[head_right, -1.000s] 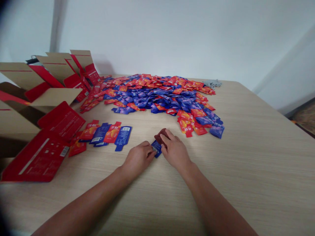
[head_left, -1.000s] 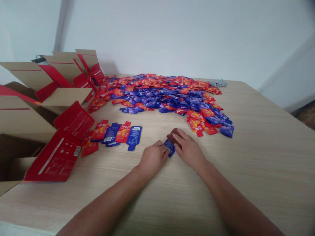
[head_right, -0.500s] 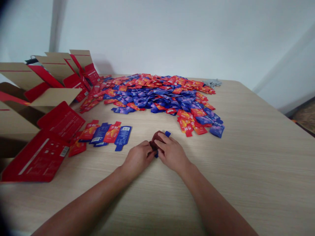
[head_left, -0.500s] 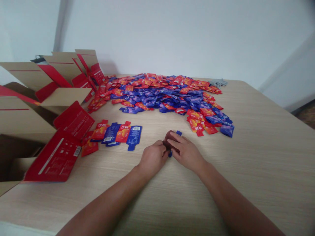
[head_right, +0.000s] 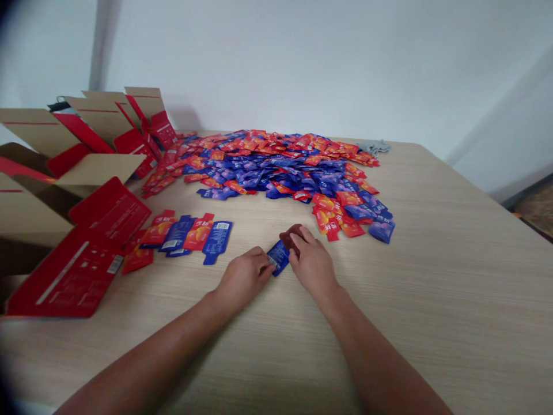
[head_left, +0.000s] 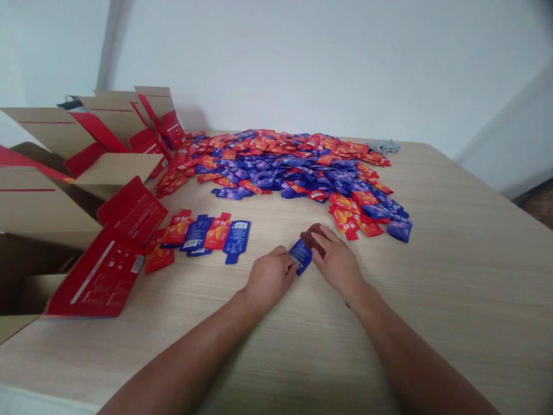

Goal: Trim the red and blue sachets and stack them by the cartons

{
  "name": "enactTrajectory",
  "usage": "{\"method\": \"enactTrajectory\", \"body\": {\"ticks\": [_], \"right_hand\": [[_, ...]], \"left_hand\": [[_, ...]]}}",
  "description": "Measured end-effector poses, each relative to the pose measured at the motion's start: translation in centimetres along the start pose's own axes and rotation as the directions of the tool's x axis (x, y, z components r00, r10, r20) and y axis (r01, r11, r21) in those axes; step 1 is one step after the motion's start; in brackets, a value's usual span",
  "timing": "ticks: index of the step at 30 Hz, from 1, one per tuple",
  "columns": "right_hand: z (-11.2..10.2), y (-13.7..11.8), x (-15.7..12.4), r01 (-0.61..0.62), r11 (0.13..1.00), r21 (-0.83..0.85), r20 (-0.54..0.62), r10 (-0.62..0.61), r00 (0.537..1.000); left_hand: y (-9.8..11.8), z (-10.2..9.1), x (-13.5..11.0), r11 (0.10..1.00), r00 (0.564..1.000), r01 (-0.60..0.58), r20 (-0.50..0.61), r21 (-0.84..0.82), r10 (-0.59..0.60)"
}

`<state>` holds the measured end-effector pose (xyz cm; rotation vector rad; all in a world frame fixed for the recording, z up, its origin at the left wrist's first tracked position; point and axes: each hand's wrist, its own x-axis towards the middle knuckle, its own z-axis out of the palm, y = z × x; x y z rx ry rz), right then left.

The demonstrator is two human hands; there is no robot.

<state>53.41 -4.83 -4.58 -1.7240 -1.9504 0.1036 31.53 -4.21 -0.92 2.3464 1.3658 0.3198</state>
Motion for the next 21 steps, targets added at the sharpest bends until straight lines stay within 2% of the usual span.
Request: {"method": "enactTrajectory", "body": {"ticks": [3, 9, 12, 16, 21], "right_hand": [[-0.1, 0.4, 0.1, 0.023, 1.0, 0.01, -0.005, -0.023, 1.0], [-0.5, -0.4, -0.3, 0.205, 0.973, 0.109, 0.084, -0.215, 0.973], [-0.6, -1.0, -0.5, 0.245, 0.958, 0.152, 0.115, -0.263, 0.958], [-0.3, -1.0, -0.5, 0.218, 0.963, 0.158, 0.117, -0.238, 0.964], [0.3, -0.1, -0.1, 0.11, 0.986, 0.128, 0.077, -0.12, 0.99]], "left_hand": [[0.0, 0.0, 0.0, 1.0, 1.0, -0.002, 0.0, 0.011, 0.002], [-0.2, 0.2, 0.0, 1.0, 1.0, -0.011, -0.014, 0.001, 0.011], [-0.3, 0.3, 0.0, 1.0, 1.0, -0.013, -0.016, 0.003, 0.013], [-0.4, 0.4, 0.0, 1.0, 1.0, -0.02, -0.023, -0.005, 0.02], [-0.2, 0.2, -0.1, 1.0, 1.0, -0.015, -0.025, -0.01, 0.015]]}}
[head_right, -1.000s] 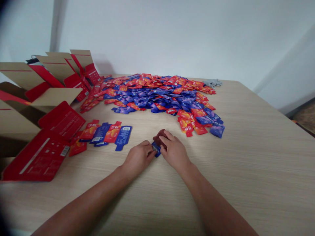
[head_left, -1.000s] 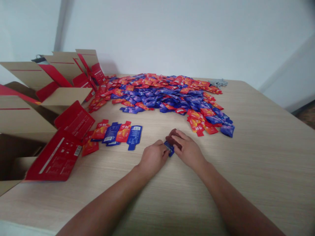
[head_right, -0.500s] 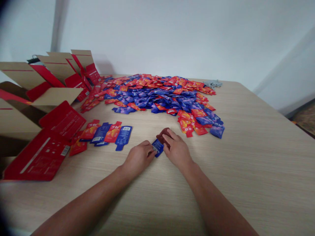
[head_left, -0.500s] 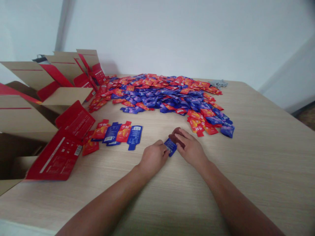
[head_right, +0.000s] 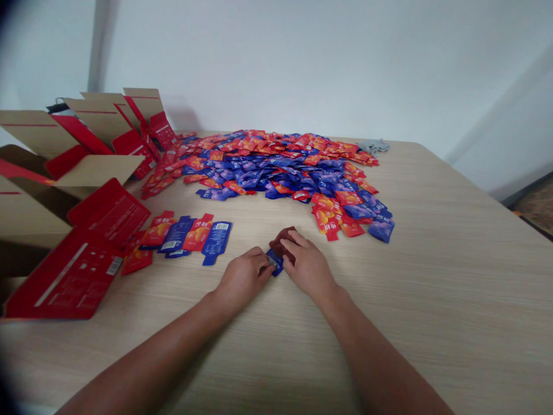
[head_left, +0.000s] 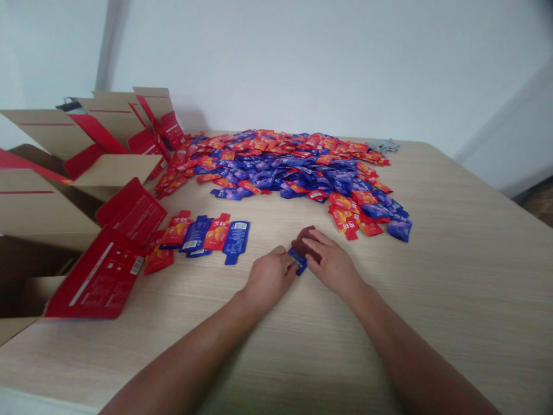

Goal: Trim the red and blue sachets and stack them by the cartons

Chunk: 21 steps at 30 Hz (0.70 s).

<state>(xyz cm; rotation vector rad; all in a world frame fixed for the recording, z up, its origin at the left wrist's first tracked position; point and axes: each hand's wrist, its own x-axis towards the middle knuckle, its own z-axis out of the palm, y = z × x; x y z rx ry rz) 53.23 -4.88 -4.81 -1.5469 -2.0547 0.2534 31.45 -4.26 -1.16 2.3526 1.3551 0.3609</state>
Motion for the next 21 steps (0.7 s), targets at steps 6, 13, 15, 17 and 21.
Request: {"method": "enactTrajectory", "body": {"ticks": [6, 13, 15, 17, 21], "right_hand": [[-0.2, 1.1, 0.3, -0.123, 0.991, -0.058, -0.077, 0.119, 0.99], [-0.5, 1.2, 0.6, -0.198, 0.968, -0.153, -0.12, 0.181, 0.976], [-0.5, 1.3, 0.7, -0.202, 0.965, -0.169, -0.11, 0.186, 0.976], [-0.6, 1.5, 0.7, -0.178, 0.969, -0.17, -0.088, 0.165, 0.982], [-0.7, 1.7, 0.6, -0.138, 0.98, -0.145, -0.071, 0.129, 0.989]], "left_hand": [[0.1, 0.0, 0.0, 1.0, 1.0, 0.018, 0.014, 0.02, -0.018], [-0.1, 0.3, 0.1, 0.995, 0.997, -0.065, -0.046, 0.071, 0.069], [-0.3, 0.6, 0.2, 0.988, 0.987, -0.14, -0.066, 0.072, 0.145], [-0.5, 0.9, 0.2, 0.965, 0.964, -0.257, -0.05, 0.057, 0.26], [-0.6, 1.2, 0.0, 0.919, 0.919, -0.392, 0.052, 0.047, 0.39]]}}
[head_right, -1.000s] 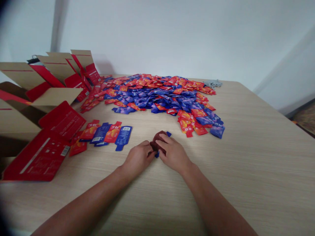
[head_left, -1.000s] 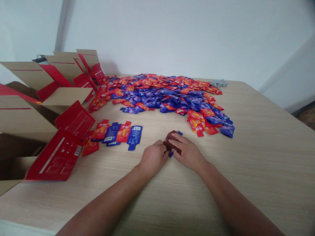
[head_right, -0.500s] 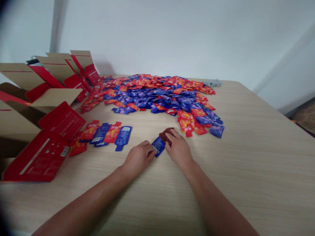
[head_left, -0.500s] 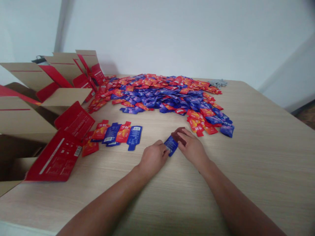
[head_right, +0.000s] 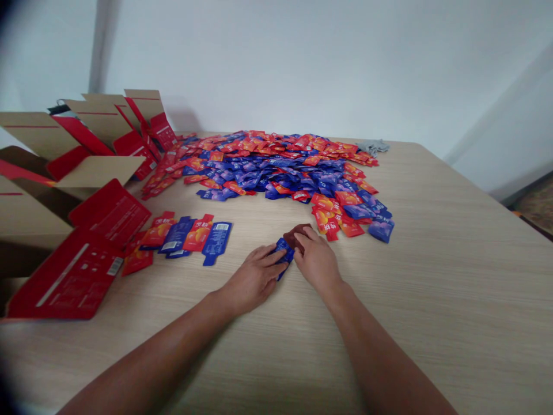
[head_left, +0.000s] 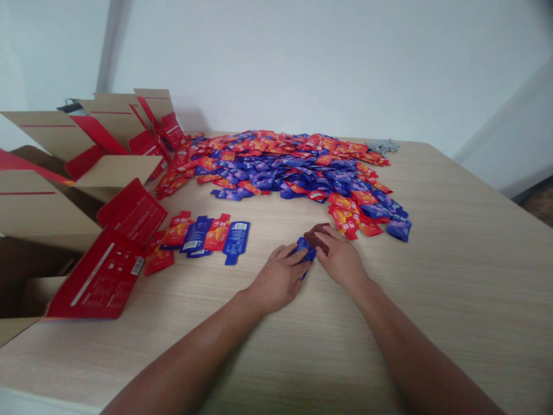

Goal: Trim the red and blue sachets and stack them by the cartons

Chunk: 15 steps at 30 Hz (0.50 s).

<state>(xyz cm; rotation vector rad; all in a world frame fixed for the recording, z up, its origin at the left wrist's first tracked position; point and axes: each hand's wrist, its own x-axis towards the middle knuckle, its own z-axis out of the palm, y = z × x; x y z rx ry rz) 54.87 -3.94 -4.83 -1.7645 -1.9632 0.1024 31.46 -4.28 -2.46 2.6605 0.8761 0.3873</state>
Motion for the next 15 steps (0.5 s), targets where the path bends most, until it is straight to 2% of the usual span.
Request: {"method": "enactTrajectory", "body": {"ticks": [4, 8, 12, 15], "right_hand": [[0.1, 0.2, 0.0, -0.031, 0.999, 0.017, -0.045, 0.032, 0.998], [0.2, 0.5, 0.1, -0.105, 0.995, -0.003, -0.103, 0.104, 0.989], [0.1, 0.7, 0.2, -0.117, 0.993, -0.007, -0.089, 0.116, 0.989], [0.1, 0.7, 0.2, -0.119, 0.993, -0.002, -0.077, 0.119, 0.99]], "left_hand": [[0.1, -0.6, -0.1, 0.996, 0.997, 0.077, 0.02, 0.04, -0.078], [-1.0, -2.0, -0.2, 0.966, 0.972, 0.234, -0.007, 0.111, -0.234], [-2.7, -3.4, -0.5, 0.862, 0.89, 0.457, -0.113, 0.22, -0.443], [-3.8, -4.2, -0.9, 0.784, 0.827, 0.562, -0.178, 0.264, -0.533]]}}
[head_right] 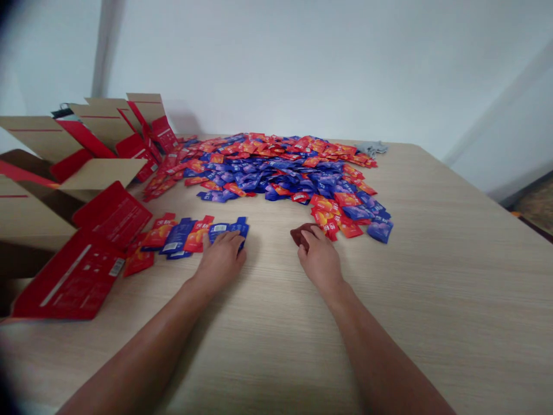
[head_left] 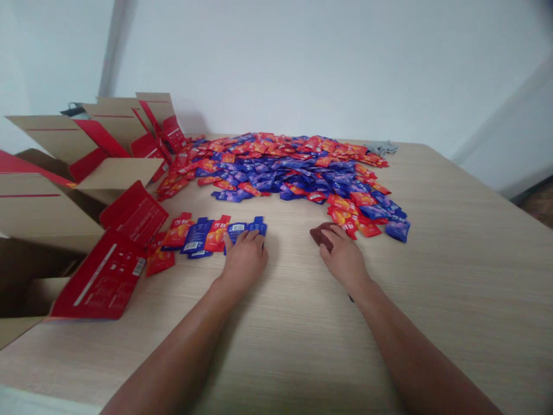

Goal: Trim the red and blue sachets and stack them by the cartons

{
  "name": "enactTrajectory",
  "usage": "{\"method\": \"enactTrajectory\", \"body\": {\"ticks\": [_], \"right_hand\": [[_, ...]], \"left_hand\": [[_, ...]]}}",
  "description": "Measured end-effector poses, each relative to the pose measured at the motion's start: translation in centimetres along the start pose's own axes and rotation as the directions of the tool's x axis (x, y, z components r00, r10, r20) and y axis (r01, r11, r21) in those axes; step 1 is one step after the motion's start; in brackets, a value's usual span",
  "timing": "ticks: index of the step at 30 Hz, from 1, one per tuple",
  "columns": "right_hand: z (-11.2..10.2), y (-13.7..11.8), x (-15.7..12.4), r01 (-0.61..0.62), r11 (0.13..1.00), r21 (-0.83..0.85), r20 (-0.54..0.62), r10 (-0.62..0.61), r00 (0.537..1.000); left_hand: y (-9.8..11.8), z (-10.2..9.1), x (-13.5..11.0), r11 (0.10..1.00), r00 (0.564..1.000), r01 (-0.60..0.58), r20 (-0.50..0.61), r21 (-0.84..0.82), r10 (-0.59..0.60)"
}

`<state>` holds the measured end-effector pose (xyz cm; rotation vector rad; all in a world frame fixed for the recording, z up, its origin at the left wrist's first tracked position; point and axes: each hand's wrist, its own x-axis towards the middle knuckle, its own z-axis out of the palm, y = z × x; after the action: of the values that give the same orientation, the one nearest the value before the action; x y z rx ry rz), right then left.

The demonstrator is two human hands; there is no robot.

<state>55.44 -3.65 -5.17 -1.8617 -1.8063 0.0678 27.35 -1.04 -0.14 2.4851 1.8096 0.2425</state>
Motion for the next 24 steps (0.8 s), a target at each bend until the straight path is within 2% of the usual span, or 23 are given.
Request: {"method": "enactTrajectory", "body": {"ticks": [4, 8, 10, 13, 16, 18, 20, 22, 24], "right_hand": [[0.2, 0.0, -0.1, 0.015, 1.0, 0.008, -0.017, -0.015, 1.0], [0.3, 0.1, -0.1, 0.034, 0.999, 0.034, -0.049, -0.032, 0.998], [0.3, 0.0, -0.1, 0.032, 0.998, 0.05, -0.054, -0.029, 0.998], [0.2, -0.1, -0.1, 0.022, 0.998, 0.058, -0.044, -0.02, 0.999], [0.1, -0.2, -0.1, 0.016, 0.998, 0.056, -0.04, -0.014, 0.999], [0.1, -0.2, -0.1, 0.02, 0.998, 0.052, -0.042, -0.018, 0.999], [0.2, -0.2, -0.1, 0.024, 0.998, 0.051, -0.046, -0.022, 0.999], [0.3, -0.1, -0.2, 0.02, 0.998, 0.053, -0.049, -0.018, 0.999], [0.4, -0.1, -0.2, 0.014, 0.999, 0.05, -0.046, -0.012, 0.999]], "left_hand": [[-1.5, -0.1, 0.4, 0.993, 0.994, 0.104, -0.027, 0.056, -0.102], [-2.1, 0.5, 0.5, 0.984, 0.99, 0.132, -0.063, 0.118, -0.125], [-1.5, 1.3, 0.4, 0.988, 0.995, 0.081, -0.063, 0.134, -0.073], [-0.1, 2.5, 1.0, 0.991, 0.995, -0.097, -0.007, 0.088, 0.098], [0.4, 2.9, 3.6, 0.977, 0.977, -0.212, 0.001, 0.003, 0.212], [-0.8, 2.5, 6.8, 0.99, 0.989, -0.138, -0.058, -0.003, 0.137], [-3.3, 1.8, 10.5, 0.999, 0.991, 0.032, -0.133, 0.003, -0.032], [-6.6, 1.0, 14.2, 0.971, 0.959, 0.24, -0.151, -0.015, -0.24], [-9.9, 0.5, 17.2, 0.898, 0.894, 0.434, -0.093, -0.07, -0.439]]}}
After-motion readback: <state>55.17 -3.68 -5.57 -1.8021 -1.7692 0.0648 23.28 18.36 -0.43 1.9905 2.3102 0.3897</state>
